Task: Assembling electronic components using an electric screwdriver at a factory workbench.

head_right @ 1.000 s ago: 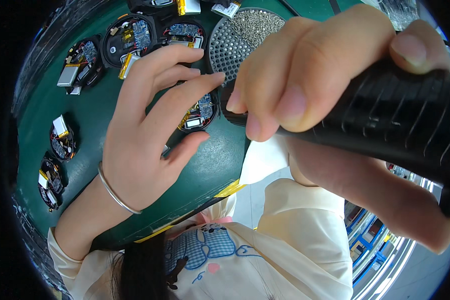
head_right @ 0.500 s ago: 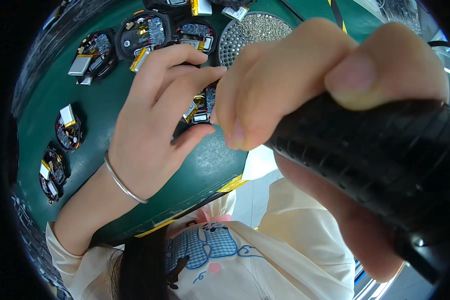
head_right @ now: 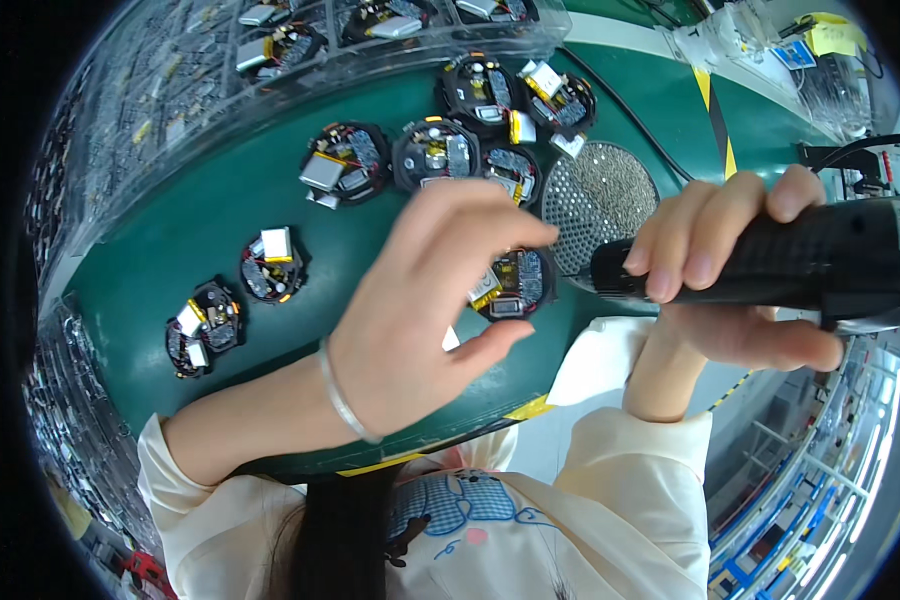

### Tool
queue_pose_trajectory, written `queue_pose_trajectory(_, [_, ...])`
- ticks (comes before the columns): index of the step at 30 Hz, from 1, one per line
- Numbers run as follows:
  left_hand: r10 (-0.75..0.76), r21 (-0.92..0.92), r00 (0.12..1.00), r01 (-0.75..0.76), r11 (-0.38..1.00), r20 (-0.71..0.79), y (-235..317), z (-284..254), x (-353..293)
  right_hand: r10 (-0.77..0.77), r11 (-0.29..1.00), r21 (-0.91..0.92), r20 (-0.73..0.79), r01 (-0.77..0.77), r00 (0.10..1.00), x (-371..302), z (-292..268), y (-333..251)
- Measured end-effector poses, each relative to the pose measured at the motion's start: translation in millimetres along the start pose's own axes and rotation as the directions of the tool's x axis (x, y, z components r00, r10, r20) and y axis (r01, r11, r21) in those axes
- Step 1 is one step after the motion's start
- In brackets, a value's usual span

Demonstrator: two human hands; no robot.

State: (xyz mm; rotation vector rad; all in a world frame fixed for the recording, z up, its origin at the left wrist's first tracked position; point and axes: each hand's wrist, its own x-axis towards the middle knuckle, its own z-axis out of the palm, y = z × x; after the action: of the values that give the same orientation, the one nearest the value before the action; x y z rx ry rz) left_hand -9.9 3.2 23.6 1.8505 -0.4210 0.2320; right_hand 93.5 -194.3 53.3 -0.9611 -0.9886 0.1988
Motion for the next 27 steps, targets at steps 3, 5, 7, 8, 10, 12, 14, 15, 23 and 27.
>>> queue_pose_trajectory(3, [0.011,0.102,0.993,0.002,0.995,-0.120,19,-35,19,0.013,0.998,-0.066,0.078,-0.008,0.997,7,7,-7])
queue_pose_trajectory(5, [0.015,0.426,0.994,0.031,0.904,-0.104,1,-66,18,-0.007,1.000,-0.008,0.211,0.009,0.978,6,-1,12])
queue_pose_trajectory(7, [-0.049,0.575,0.998,0.066,0.816,-0.045,-12,-86,18,-0.026,1.000,-0.010,0.200,0.029,0.979,13,3,7])
queue_pose_trajectory(8, [-0.035,0.585,0.999,0.050,0.810,-0.038,-13,-87,19,-0.036,0.999,-0.008,0.195,0.038,0.980,19,6,2])
queue_pose_trajectory(10, [-0.019,0.588,0.999,-0.015,0.809,0.051,-20,-84,19,-0.057,0.998,0.002,0.260,0.059,0.964,33,8,-13])
queue_pose_trajectory(12, [-0.036,0.565,0.996,-0.015,0.825,0.079,-23,-82,16,-0.054,0.998,-0.007,0.240,0.057,0.969,45,10,-27])
queue_pose_trajectory(14, [-0.070,0.591,0.988,-0.026,0.806,0.138,-29,-83,12,-0.036,0.999,-0.015,0.267,0.042,0.963,66,3,-47])
queue_pose_trajectory(15, [-0.076,0.547,0.988,-0.011,0.837,0.138,-31,-84,13,0.008,0.997,-0.078,0.403,0.026,0.915,77,-3,-57])
queue_pose_trajectory(23, [-0.113,0.578,0.981,0.001,0.816,0.156,-6,-94,18,0.220,0.951,-0.066,0.831,-0.301,0.511,141,-18,-55])
queue_pose_trajectory(27, [-0.127,0.702,0.970,-0.056,0.710,0.207,-16,-71,17,0.168,0.937,-0.019,0.901,-0.349,0.401,148,-12,-51])
